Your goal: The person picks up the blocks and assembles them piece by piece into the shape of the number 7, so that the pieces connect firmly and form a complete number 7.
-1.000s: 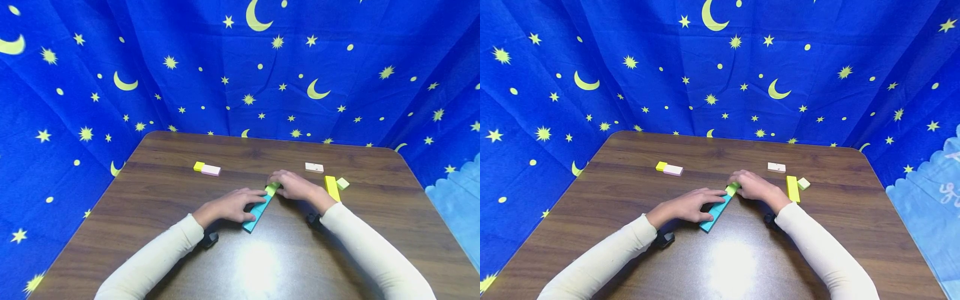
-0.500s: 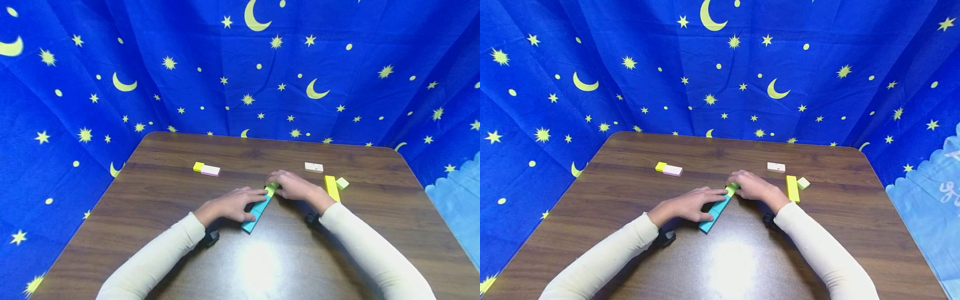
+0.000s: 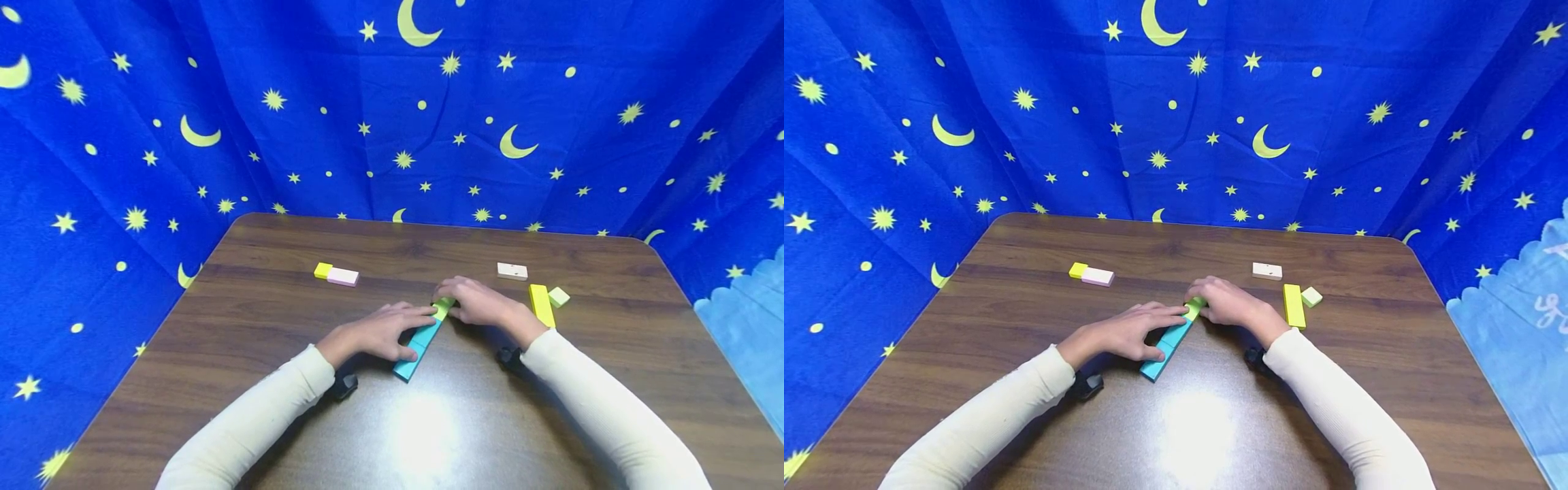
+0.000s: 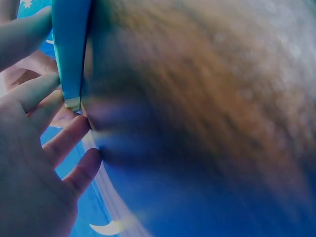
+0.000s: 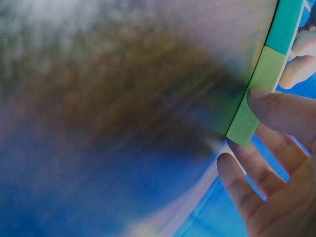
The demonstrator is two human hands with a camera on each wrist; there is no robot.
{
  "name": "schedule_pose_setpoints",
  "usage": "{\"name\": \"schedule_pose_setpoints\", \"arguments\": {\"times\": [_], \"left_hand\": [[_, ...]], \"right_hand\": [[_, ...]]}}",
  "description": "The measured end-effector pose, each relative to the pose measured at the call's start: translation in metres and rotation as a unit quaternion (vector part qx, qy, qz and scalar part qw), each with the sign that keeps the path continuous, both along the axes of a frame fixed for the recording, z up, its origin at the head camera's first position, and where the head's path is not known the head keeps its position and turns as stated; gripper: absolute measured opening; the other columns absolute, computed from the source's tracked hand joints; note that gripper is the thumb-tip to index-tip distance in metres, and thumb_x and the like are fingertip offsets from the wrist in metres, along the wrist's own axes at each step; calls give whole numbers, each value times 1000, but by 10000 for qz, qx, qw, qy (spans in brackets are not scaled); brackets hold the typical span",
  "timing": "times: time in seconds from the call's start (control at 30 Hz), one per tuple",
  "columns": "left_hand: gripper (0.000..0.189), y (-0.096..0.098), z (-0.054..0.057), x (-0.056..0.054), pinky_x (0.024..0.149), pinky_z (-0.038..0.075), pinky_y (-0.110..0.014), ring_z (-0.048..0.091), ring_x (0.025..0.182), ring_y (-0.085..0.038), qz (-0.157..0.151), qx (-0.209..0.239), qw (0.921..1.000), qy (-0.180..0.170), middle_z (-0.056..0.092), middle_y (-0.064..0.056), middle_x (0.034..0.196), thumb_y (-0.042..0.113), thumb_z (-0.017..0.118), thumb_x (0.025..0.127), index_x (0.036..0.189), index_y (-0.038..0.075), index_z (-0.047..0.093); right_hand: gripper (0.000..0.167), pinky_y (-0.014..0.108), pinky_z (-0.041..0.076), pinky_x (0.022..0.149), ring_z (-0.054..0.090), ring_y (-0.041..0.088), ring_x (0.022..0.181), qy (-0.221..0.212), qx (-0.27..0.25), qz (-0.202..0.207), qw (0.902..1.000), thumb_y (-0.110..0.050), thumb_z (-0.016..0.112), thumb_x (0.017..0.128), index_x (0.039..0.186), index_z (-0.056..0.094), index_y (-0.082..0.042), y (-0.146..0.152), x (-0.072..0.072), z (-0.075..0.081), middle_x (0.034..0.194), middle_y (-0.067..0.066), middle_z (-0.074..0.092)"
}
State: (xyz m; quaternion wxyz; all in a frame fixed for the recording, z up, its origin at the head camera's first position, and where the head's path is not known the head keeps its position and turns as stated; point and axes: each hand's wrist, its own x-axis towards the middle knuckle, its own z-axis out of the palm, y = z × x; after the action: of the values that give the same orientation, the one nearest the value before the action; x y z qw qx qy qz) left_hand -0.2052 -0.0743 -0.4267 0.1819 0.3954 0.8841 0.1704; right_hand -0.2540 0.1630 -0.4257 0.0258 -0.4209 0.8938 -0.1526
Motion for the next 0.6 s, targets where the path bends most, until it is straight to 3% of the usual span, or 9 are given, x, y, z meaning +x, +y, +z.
{"name": "schedule_pose_setpoints", "arguments": {"times": [0.6], "left_hand": [[70,-2,-1,1,123,21,-53,24,153,-27,3,-57,9999,-84,22,10,166,38,68,92,154,25,38]], "right_hand": [[26,47,52,100,64,30,113,-4,-32,40,10000,0,71,84,109,72,-8,-2,2,1,117,10,71]]}}
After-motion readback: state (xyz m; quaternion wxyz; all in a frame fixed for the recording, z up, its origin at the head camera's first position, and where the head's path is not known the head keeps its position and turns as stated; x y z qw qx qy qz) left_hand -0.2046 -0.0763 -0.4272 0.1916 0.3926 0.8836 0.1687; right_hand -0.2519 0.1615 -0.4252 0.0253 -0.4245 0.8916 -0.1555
